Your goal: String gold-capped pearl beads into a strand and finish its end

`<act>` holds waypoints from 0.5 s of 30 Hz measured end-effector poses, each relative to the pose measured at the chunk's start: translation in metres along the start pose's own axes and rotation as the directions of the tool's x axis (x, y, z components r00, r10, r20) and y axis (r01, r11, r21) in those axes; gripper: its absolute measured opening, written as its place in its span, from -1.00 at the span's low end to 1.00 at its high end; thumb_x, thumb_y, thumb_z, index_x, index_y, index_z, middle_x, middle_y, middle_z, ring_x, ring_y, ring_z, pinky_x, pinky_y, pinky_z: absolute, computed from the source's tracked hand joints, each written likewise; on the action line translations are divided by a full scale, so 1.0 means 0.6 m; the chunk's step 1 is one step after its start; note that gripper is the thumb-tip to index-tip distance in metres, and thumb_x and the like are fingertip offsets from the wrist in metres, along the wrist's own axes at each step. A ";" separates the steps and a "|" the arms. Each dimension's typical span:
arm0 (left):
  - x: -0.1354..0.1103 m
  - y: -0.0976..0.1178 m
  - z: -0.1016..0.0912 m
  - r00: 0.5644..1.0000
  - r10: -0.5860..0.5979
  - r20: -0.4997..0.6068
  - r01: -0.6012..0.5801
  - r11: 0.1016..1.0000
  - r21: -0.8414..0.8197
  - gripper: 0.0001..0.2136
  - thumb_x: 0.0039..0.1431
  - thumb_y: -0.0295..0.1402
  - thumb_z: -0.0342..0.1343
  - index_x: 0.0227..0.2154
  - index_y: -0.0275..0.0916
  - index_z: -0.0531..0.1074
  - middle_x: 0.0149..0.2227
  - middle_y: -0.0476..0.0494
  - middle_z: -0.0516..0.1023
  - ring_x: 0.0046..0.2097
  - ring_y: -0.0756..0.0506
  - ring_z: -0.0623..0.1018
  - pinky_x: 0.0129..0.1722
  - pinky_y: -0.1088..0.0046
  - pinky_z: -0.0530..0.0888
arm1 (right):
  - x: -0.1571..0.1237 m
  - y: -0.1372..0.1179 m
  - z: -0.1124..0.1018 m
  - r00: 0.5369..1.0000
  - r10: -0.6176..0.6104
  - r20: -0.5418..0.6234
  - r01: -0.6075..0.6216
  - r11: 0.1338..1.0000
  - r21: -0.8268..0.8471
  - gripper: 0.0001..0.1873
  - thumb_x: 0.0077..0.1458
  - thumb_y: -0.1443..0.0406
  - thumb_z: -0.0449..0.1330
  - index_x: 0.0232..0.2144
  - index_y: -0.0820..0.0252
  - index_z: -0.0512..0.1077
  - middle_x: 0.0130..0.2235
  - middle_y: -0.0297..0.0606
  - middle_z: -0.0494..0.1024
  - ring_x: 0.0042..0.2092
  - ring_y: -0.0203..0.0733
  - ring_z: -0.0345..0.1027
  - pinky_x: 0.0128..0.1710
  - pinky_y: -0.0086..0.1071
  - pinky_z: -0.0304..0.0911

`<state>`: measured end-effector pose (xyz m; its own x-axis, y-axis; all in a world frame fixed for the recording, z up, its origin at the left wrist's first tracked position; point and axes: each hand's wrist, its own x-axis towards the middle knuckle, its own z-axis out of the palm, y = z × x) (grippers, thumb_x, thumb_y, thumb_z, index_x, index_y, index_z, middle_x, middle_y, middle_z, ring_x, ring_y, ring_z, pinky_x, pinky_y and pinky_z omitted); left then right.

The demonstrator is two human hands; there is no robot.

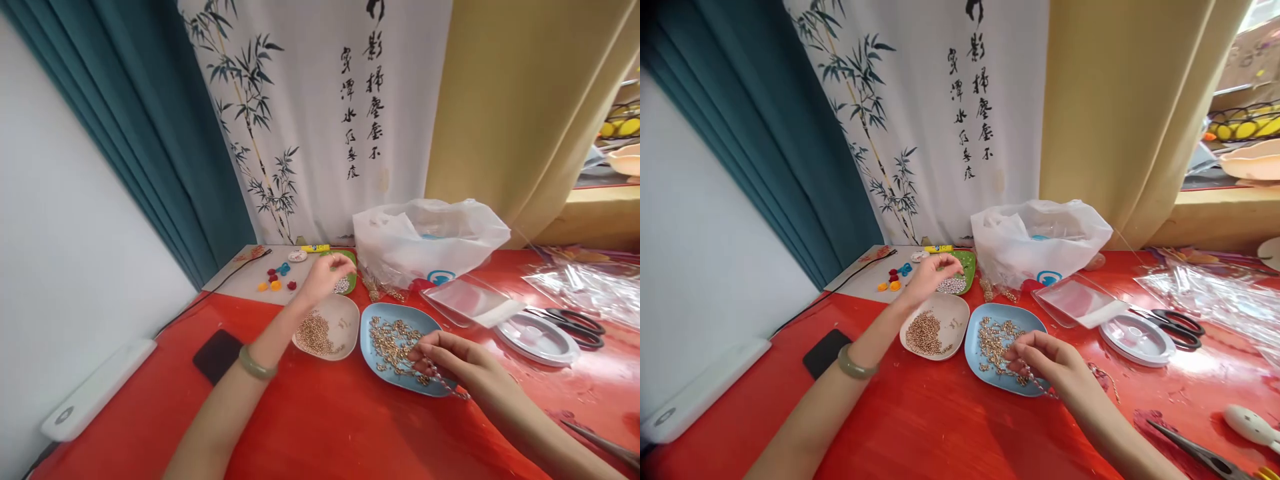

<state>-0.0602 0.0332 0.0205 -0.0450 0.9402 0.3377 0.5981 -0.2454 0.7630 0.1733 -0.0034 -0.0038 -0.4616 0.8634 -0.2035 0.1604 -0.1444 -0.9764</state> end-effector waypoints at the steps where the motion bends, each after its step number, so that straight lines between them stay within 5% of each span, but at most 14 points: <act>1: 0.009 -0.018 -0.018 0.999 -0.014 -0.044 0.017 0.998 0.067 -0.81 0.10 -0.35 -0.11 -0.43 -0.27 0.40 -0.34 -0.13 0.48 -0.25 -0.07 0.44 -0.19 0.43 0.30 | 0.001 0.001 0.000 1.000 0.003 -0.004 -0.003 1.000 0.003 -0.66 -0.20 0.00 0.18 -0.57 0.17 0.35 -0.48 -0.24 0.46 -0.41 -0.16 0.33 -0.43 -0.39 0.23; 6: 0.026 -0.105 -0.070 0.996 -0.091 -0.019 0.093 0.962 0.257 -0.79 0.00 -0.51 -0.07 -0.40 -0.28 0.47 -0.27 -0.21 0.50 -0.14 -0.18 0.40 -0.09 0.30 0.25 | 0.002 0.006 -0.003 1.000 0.003 -0.003 -0.003 0.999 0.038 -0.69 -0.15 0.05 0.18 -0.56 0.17 0.35 -0.50 -0.27 0.44 -0.43 -0.19 0.33 -0.47 -0.42 0.21; 15: 0.019 -0.158 -0.047 0.973 -0.114 0.199 0.032 0.927 0.373 -0.65 -0.07 -0.56 -0.04 -0.21 -0.16 0.46 -0.08 -0.10 0.45 0.00 -0.13 0.35 0.00 0.45 0.21 | -0.002 -0.001 -0.001 1.000 0.007 -0.023 -0.006 1.000 0.019 -0.68 -0.15 0.04 0.17 -0.57 0.18 0.35 -0.55 -0.29 0.40 -0.49 -0.23 0.28 -0.52 -0.42 0.17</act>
<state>-0.1399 0.0604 -0.0328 0.0472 0.9901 0.1326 0.8516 -0.1092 0.5127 0.1742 -0.0044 -0.0029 -0.4405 0.8733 -0.2082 0.1462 -0.1591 -0.9764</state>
